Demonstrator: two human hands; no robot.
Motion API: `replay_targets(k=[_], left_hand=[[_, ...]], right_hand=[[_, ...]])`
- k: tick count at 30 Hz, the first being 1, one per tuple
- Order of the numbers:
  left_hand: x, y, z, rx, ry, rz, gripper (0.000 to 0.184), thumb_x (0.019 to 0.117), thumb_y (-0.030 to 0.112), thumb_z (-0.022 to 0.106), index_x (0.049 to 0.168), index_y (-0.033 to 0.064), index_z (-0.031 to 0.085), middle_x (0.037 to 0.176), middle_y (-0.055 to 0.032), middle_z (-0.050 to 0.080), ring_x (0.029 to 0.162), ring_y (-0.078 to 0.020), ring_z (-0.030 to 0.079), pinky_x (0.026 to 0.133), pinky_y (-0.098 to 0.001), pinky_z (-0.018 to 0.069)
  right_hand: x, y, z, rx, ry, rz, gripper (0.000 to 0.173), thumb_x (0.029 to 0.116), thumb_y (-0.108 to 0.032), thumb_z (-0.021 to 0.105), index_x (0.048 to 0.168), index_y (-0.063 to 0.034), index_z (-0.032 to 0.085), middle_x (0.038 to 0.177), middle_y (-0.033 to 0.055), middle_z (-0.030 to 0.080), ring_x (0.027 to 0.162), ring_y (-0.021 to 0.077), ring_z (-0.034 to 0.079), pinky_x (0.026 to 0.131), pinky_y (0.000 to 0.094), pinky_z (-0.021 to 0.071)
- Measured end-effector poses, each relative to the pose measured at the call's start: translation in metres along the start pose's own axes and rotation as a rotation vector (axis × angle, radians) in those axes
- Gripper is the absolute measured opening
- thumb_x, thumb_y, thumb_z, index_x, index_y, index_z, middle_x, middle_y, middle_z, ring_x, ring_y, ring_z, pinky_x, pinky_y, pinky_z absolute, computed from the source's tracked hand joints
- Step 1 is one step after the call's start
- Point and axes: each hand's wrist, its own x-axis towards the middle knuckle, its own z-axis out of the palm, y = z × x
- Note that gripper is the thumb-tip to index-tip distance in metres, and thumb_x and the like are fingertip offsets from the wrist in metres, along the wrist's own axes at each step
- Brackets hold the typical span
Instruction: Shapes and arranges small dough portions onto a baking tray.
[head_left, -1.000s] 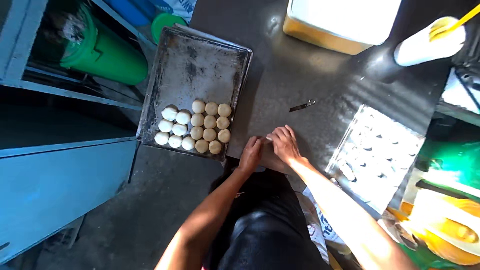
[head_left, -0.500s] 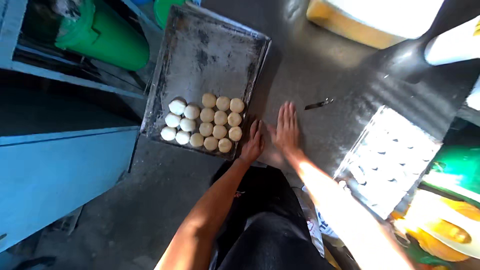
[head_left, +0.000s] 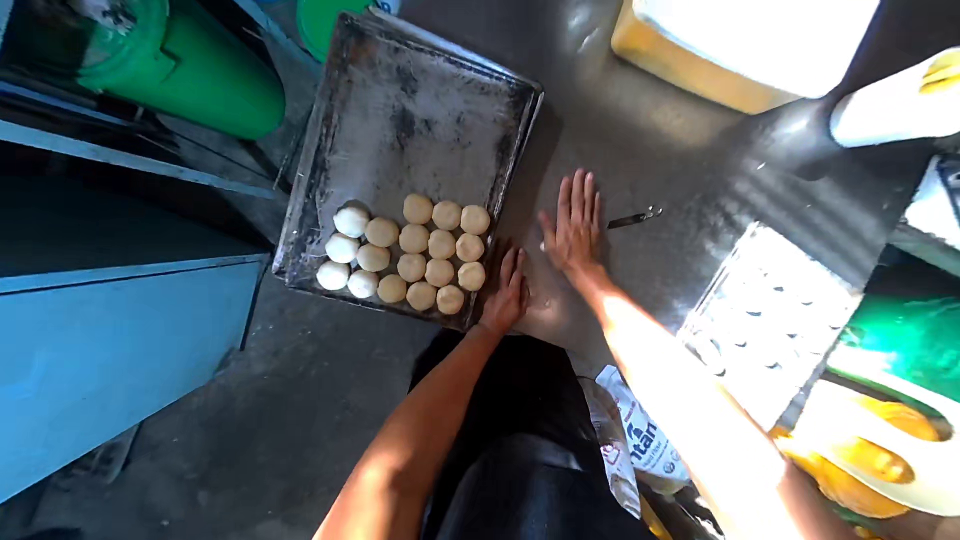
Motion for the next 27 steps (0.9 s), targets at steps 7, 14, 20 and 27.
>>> replay_targets(k=[7, 14, 20, 27], left_hand=[[0.007, 0.006, -0.010, -0.059, -0.141, -0.107, 0.063, 0.1072, 0.028, 0.042, 0.166, 0.0199, 0.019, 0.172, -0.0108, 0.015, 0.091, -0.0291, 0.075, 0.066, -0.0490, 0.0625], [0.003, 0.003, -0.001, 0.030, 0.027, -0.005, 0.063, 0.1021, 0.020, 0.053, 0.161, 0.0136, 0.033, 0.170, -0.0147, 0.021, 0.085, -0.0273, 0.076, 0.062, -0.0455, 0.0627], [0.003, 0.004, -0.004, -0.021, -0.042, -0.045, 0.063, 0.1056, 0.026, 0.047, 0.164, 0.0192, 0.025, 0.172, -0.0111, 0.017, 0.096, -0.0303, 0.075, 0.067, -0.0506, 0.0631], [0.005, 0.008, -0.007, 0.011, -0.053, -0.059, 0.065, 0.1042, 0.024, 0.050, 0.164, 0.0196, 0.026, 0.171, -0.0106, 0.018, 0.089, -0.0289, 0.075, 0.061, -0.0505, 0.0616]], right_hand=[[-0.186, -0.026, -0.024, 0.078, -0.237, -0.137, 0.083, 0.1035, -0.063, 0.029, 0.159, -0.0013, 0.034, 0.166, 0.0254, 0.026, 0.156, 0.0403, 0.023, 0.126, 0.0594, 0.0220], [0.030, 0.009, 0.009, -0.042, 0.002, 0.030, 0.072, 0.1039, -0.064, 0.027, 0.163, -0.0234, 0.031, 0.170, 0.0231, 0.013, 0.157, 0.0462, 0.009, 0.121, 0.0743, 0.0087], [-0.131, -0.017, -0.013, 0.014, -0.156, -0.085, 0.074, 0.1057, -0.058, 0.028, 0.164, -0.0121, 0.025, 0.172, 0.0115, 0.016, 0.160, 0.0323, 0.010, 0.127, 0.0650, 0.0120], [-0.095, -0.006, -0.010, 0.026, -0.129, -0.081, 0.061, 0.1060, -0.059, 0.028, 0.157, -0.0300, 0.043, 0.168, 0.0211, 0.023, 0.156, 0.0453, 0.017, 0.122, 0.0707, 0.0149]])
